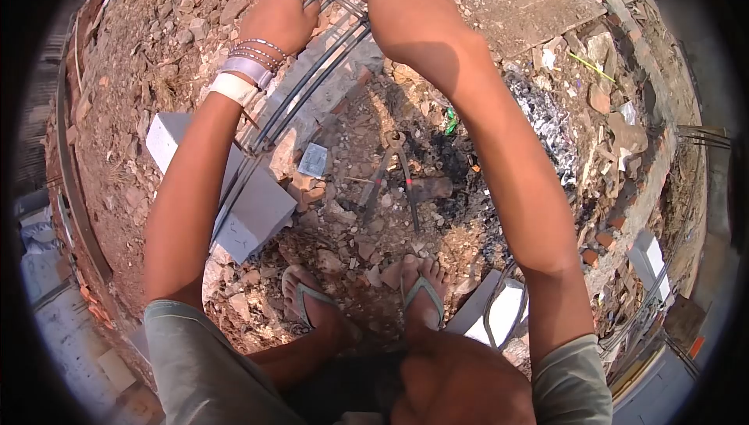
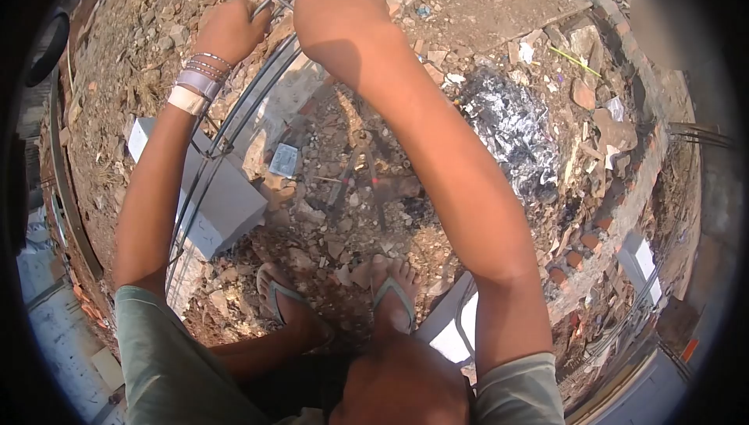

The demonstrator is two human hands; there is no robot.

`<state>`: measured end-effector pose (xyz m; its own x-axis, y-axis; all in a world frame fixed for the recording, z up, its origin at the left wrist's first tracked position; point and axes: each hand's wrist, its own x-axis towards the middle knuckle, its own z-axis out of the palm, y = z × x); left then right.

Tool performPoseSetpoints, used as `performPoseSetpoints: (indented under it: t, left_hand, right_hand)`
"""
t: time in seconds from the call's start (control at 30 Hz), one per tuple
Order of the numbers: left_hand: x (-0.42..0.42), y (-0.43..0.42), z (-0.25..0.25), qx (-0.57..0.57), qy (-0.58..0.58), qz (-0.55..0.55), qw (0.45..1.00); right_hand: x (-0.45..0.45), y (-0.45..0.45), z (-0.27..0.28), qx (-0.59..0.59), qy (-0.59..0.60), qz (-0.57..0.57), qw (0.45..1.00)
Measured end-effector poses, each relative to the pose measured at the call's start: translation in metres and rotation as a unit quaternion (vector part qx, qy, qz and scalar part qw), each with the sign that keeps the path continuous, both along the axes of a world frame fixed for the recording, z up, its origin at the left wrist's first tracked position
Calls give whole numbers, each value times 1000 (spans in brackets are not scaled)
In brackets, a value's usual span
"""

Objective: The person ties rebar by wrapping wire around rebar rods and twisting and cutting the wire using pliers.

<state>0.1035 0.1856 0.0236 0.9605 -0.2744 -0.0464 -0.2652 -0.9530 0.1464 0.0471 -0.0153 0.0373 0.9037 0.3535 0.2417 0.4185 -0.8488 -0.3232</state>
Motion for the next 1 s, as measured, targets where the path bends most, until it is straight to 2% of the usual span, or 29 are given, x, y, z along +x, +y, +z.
performPoseSetpoints:
  t: [0.07,0.13,0.17,0.23,0.3,0.33,0.4,0.43,0.53,0.63,0.67,0.7,0.73,0.8,0.83,0.93,1.0]
  left_hand:
    - [15,4,0,-170,171,47,969]
    - [23,11,8,-344,329,91,875]
    - [24,18,12,-419,358,74,831]
    - [24,22,12,-458,371,116,799]
    - [23,27,3,-520,365,160,756]
    - [24,31,0,-520,362,163,756]
    - [19,24,4,-521,359,169,756]
    - [15,23,5,-521,333,179,765]
    - [20,23,-2,-484,308,156,804]
    - [21,19,-14,-450,173,116,868]
    - [22,19,-20,-432,131,101,887]
    - [17,16,-24,-471,83,90,874]
    - [13,16,-26,-413,30,75,907]
    - [-6,6,-8,-287,-82,38,954]
    - [-1,12,-14,-319,-74,22,945]
    - [2,13,-22,-308,-134,1,942]
    - [2,15,-21,-353,-71,29,932]
  right_hand:
    - [0,0,3,-7,-6,3,1000]
    - [2,1,5,-24,-14,6,1000]
    - [2,2,10,-41,0,10,999]
    - [3,4,19,-74,24,17,997]
    - [10,8,8,-47,-3,27,999]
    - [17,10,3,-34,-17,33,999]
    - [31,17,9,-29,57,-21,998]
    - [35,19,11,-28,94,-49,994]
    - [27,18,22,-37,98,-44,994]
    - [40,23,24,-108,67,-3,992]
    - [47,25,29,-188,90,43,977]
    - [55,28,35,-265,113,88,953]
    - [64,29,38,-340,135,130,922]
    - [77,18,24,-280,105,145,943]
    - [80,12,23,-272,94,165,944]
    - [78,3,49,-229,69,189,952]
    - [89,9,64,-199,63,200,957]
